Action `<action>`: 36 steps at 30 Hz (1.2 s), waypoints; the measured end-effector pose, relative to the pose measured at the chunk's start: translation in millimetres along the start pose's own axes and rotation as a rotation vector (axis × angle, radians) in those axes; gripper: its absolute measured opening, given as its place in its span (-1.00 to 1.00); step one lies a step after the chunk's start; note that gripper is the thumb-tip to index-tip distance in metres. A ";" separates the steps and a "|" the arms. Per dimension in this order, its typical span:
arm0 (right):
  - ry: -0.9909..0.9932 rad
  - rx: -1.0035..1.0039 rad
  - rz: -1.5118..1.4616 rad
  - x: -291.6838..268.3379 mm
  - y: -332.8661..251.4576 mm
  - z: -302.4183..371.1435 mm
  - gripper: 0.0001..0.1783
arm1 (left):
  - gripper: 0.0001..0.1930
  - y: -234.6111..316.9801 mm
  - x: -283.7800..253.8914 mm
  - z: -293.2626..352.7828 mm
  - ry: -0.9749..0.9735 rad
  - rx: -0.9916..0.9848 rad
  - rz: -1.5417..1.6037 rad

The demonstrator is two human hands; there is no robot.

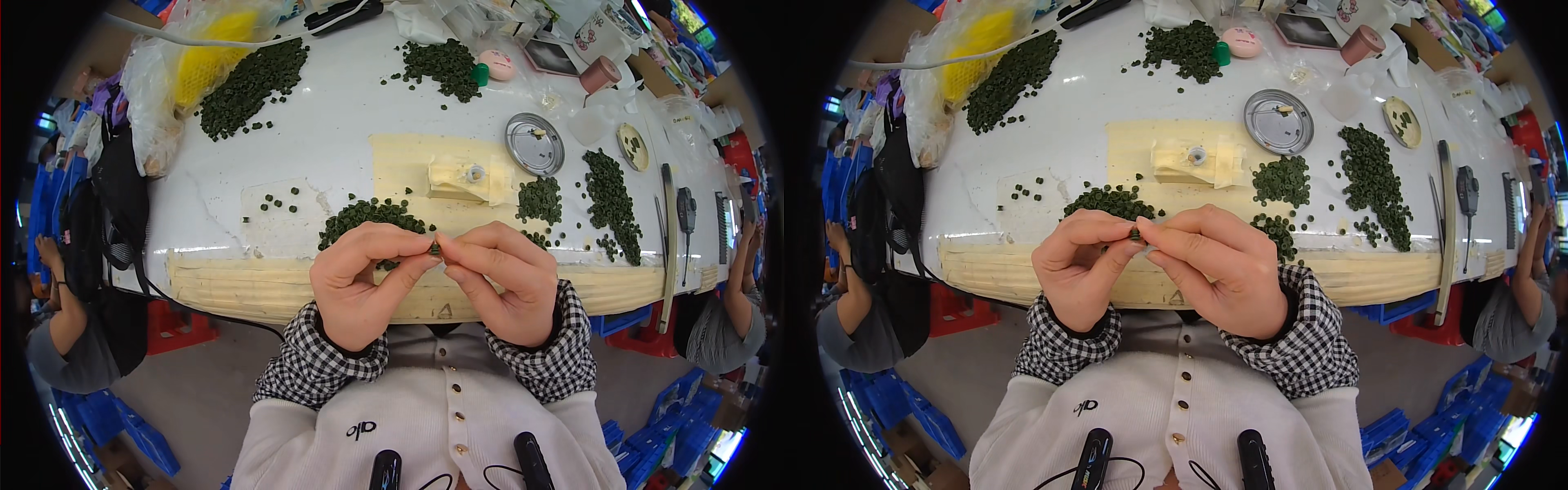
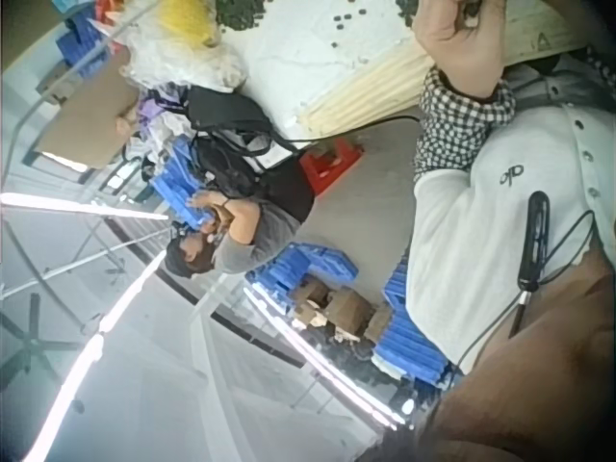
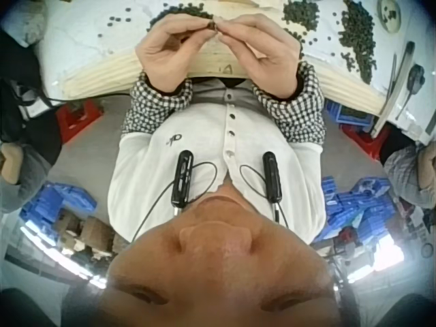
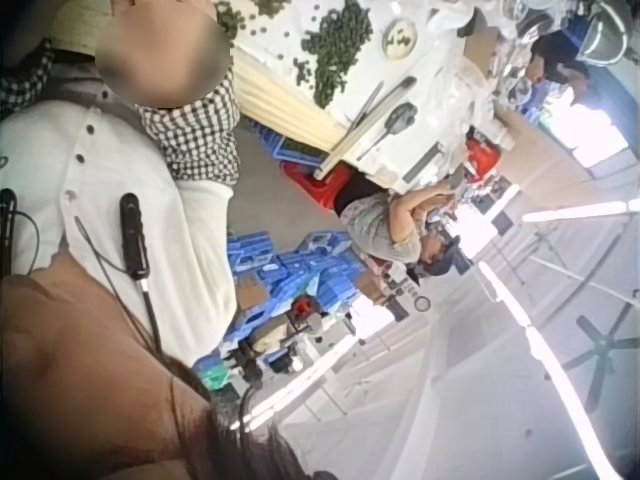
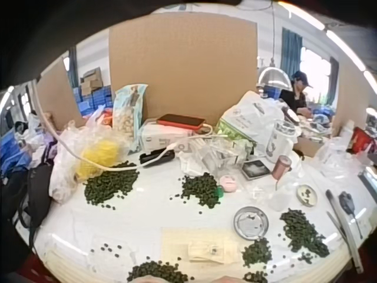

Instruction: Assembling small green toy components into a clear plastic casing on a workbench.

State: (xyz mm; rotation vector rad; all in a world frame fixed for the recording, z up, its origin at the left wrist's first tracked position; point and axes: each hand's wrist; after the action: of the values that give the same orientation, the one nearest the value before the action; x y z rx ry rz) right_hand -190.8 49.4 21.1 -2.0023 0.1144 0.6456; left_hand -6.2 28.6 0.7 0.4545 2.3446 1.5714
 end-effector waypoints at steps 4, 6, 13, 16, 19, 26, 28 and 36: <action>-0.001 -0.004 -0.004 -0.1 -0.1 -0.1 -0.64 | -0.77 0.5 -0.1 0.7 0.006 -0.017 0.004; -0.004 -0.003 -0.008 -0.2 -0.4 0.4 -0.63 | -0.77 0.1 -0.8 0.6 -0.001 -0.013 -0.021; 0.004 -0.032 0.044 1.3 -3.5 -1.1 -0.61 | -0.73 4.6 -0.2 0.7 0.001 -0.081 -0.006; 0.010 -0.047 0.059 0.3 -3.5 -1.4 -0.62 | -0.73 3.8 0.0 0.5 -0.012 -0.065 -0.025; 0.031 -0.019 0.045 -1.3 -3.9 -1.0 -0.66 | -0.74 3.0 -1.0 0.2 -0.035 -0.040 -0.037; 0.072 0.023 -0.006 -1.7 -4.8 -5.0 -0.76 | -0.75 2.4 -3.4 0.7 -0.091 -0.008 -0.023; 0.071 0.015 -0.006 -1.9 -4.5 -5.4 -0.76 | -0.75 1.8 -3.8 0.4 -0.094 0.003 -0.037; 0.067 0.006 -0.003 -1.6 -3.2 -5.3 -0.77 | -0.74 -0.2 -3.9 0.1 -0.086 0.036 -0.057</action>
State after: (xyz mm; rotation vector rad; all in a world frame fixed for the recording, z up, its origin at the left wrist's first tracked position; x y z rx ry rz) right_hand -188.9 46.2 26.4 -2.0184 0.1536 0.5752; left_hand -2.7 27.0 0.7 0.4498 2.3035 1.4574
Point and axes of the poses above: each hand's wrist, its own z-axis away from the middle knuckle, its own x-axis out of the palm, y = z × x, and after that the axes turned 12 degrees about -y, right-handed
